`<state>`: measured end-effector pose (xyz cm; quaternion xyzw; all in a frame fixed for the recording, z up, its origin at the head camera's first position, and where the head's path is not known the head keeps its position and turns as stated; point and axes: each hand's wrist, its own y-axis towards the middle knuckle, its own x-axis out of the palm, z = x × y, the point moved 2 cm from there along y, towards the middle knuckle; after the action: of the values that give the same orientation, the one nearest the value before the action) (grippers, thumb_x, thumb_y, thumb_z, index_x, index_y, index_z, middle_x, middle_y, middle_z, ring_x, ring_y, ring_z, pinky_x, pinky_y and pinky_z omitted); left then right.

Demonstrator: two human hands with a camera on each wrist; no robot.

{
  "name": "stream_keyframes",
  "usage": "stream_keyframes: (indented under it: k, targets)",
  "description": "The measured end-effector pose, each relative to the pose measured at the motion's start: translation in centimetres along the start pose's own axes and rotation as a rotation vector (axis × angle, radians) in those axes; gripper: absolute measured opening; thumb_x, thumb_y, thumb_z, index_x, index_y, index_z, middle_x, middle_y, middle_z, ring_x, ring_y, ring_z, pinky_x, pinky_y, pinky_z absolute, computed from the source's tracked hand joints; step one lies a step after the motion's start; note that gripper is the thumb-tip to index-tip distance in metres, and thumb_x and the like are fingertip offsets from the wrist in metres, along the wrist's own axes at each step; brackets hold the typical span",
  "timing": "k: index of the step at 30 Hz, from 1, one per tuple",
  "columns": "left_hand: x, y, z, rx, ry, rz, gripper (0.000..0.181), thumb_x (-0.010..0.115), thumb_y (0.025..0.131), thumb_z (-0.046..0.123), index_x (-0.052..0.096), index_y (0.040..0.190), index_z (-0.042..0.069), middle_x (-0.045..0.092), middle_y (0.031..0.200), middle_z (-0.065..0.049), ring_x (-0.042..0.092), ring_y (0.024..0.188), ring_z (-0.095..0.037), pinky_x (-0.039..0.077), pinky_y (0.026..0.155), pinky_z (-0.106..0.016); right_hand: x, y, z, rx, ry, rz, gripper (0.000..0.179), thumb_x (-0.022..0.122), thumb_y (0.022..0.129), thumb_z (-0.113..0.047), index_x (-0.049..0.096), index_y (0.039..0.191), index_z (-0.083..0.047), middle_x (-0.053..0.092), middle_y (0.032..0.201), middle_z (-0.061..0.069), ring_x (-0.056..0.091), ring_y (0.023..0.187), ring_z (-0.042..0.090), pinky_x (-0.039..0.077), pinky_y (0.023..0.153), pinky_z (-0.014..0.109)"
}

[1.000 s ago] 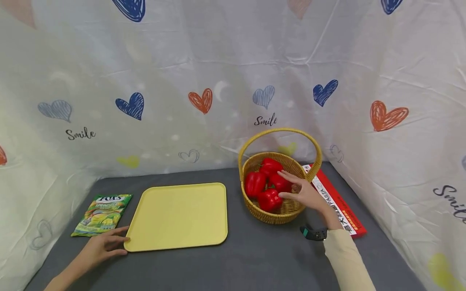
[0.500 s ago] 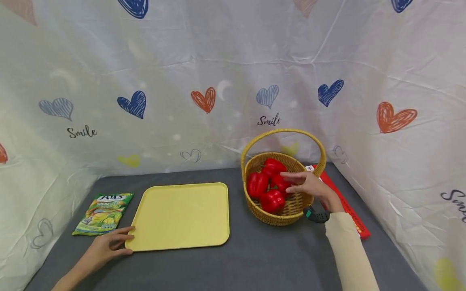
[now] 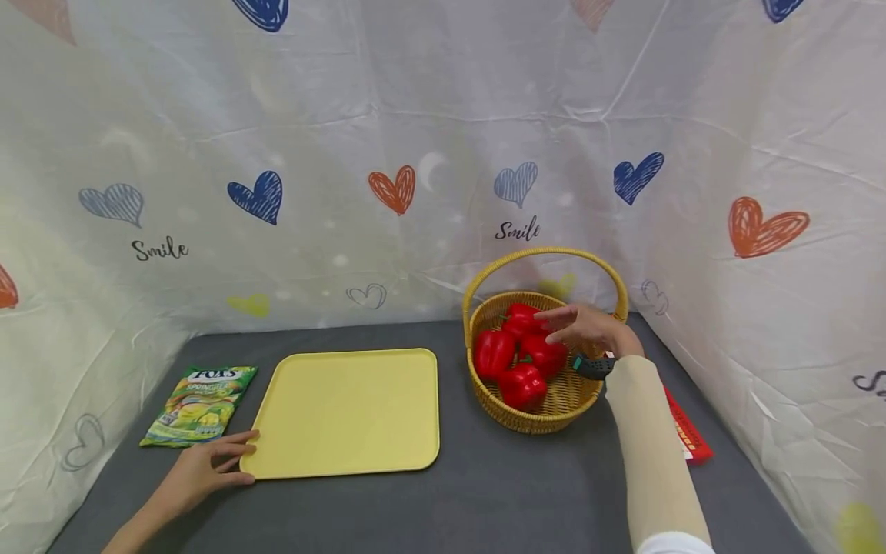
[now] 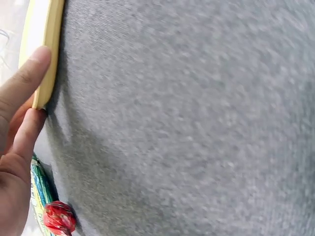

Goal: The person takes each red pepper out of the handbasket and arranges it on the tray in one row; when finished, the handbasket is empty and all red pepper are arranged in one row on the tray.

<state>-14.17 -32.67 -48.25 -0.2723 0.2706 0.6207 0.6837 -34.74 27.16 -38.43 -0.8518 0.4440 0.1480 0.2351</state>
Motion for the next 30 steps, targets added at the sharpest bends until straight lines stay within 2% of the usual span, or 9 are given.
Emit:
stream_keyframes:
  k: [4, 9, 15, 18, 20, 23, 27, 28, 30]
  targets:
    - [-0.1, 0.1, 0.2, -0.038, -0.022, -0.011, 0.05, 0.088, 0.063, 0.024, 0.073, 0.104, 0.0, 0.06, 0.128, -0.016, 0.053, 0.119, -0.037, 0.054, 0.077, -0.018, -0.6, 1.4, -0.2, 0.061, 0.042, -0.038, 0.056, 0.066, 0.091, -0.01, 0.044, 0.141, 0.002, 0.044, 0.141, 0.026, 0.04, 0.132, 0.04, 0.045, 0.099, 0.044]
    - [-0.2, 0.1, 0.6, -0.065, 0.065, -0.008, 0.054, 0.089, 0.061, 0.03, 0.074, 0.104, 0.0, 0.063, 0.125, -0.014, 0.057, 0.115, -0.034, 0.055, 0.072, -0.018, -1.0, 3.3, -0.9, 0.052, 0.05, -0.122, 0.056, 0.063, 0.093, -0.006, 0.04, 0.142, 0.005, 0.037, 0.145, 0.028, 0.04, 0.132, 0.04, 0.043, 0.101, 0.044]
    - [-0.3, 0.2, 1.2, -0.081, 0.105, -0.014, 0.055, 0.089, 0.059, 0.032, 0.075, 0.103, 0.001, 0.064, 0.123, -0.013, 0.059, 0.113, -0.033, 0.055, 0.07, -0.019, -1.1, 4.9, -1.6, 0.027, 0.07, -0.127, 0.057, 0.063, 0.091, -0.001, 0.038, 0.141, 0.009, 0.035, 0.146, 0.029, 0.038, 0.132, 0.042, 0.045, 0.099, 0.046]
    - [-0.4, 0.2, 1.2, -0.094, 0.101, -0.012, 0.055, 0.09, 0.059, 0.03, 0.075, 0.103, 0.001, 0.064, 0.123, -0.013, 0.058, 0.115, -0.033, 0.055, 0.07, -0.019, -0.9, 5.6, -1.9, -0.002, 0.014, -0.107, 0.056, 0.064, 0.091, -0.001, 0.04, 0.14, 0.01, 0.035, 0.145, 0.029, 0.037, 0.131, 0.044, 0.047, 0.098, 0.042]
    - [-0.5, 0.3, 1.2, -0.105, 0.096, -0.009, 0.055, 0.09, 0.059, 0.029, 0.074, 0.103, 0.0, 0.063, 0.124, -0.014, 0.058, 0.114, -0.033, 0.055, 0.069, -0.019, -0.6, 6.0, -2.1, -0.014, -0.061, -0.08, 0.054, 0.066, 0.09, -0.003, 0.044, 0.138, 0.008, 0.037, 0.144, 0.029, 0.038, 0.13, 0.046, 0.049, 0.096, 0.038]
    - [-0.5, 0.2, 1.3, -0.12, 0.086, -0.007, 0.055, 0.09, 0.058, 0.028, 0.074, 0.103, -0.001, 0.063, 0.124, -0.015, 0.059, 0.114, -0.033, 0.055, 0.068, -0.019, -0.2, 6.4, -2.2, -0.009, -0.194, -0.037, 0.051, 0.068, 0.09, -0.008, 0.05, 0.135, 0.005, 0.047, 0.134, 0.032, 0.045, 0.119, 0.047, 0.052, 0.087, 0.031]
    - [-0.5, 0.2, 1.4, -0.131, 0.061, -0.006, 0.055, 0.09, 0.058, 0.026, 0.074, 0.103, -0.001, 0.063, 0.125, -0.015, 0.06, 0.113, -0.032, 0.055, 0.07, -0.019, 0.2, 7.0, -2.3, 0.016, -0.294, 0.008, 0.048, 0.069, 0.09, -0.013, 0.054, 0.134, 0.001, 0.052, 0.127, 0.03, 0.049, 0.109, 0.039, 0.049, 0.084, 0.032]
    - [-0.5, 0.3, 1.4, -0.131, 0.057, -0.005, 0.055, 0.09, 0.058, 0.025, 0.074, 0.103, -0.002, 0.062, 0.125, -0.016, 0.06, 0.113, -0.032, 0.055, 0.07, -0.02, 0.3, 7.1, -2.3, 0.008, -0.309, 0.018, 0.048, 0.069, 0.09, -0.013, 0.055, 0.133, 0.001, 0.05, 0.134, 0.027, 0.047, 0.115, 0.036, 0.048, 0.088, 0.033]
    - [-0.5, 0.3, 1.4, -0.13, 0.053, -0.002, 0.055, 0.091, 0.058, 0.024, 0.074, 0.103, -0.002, 0.062, 0.125, -0.015, 0.06, 0.113, -0.032, 0.056, 0.071, -0.02, 0.4, 7.3, -2.4, -0.016, -0.336, 0.03, 0.049, 0.071, 0.088, -0.012, 0.055, 0.132, 0.003, 0.053, 0.131, 0.027, 0.048, 0.105, 0.031, 0.047, 0.084, 0.032]
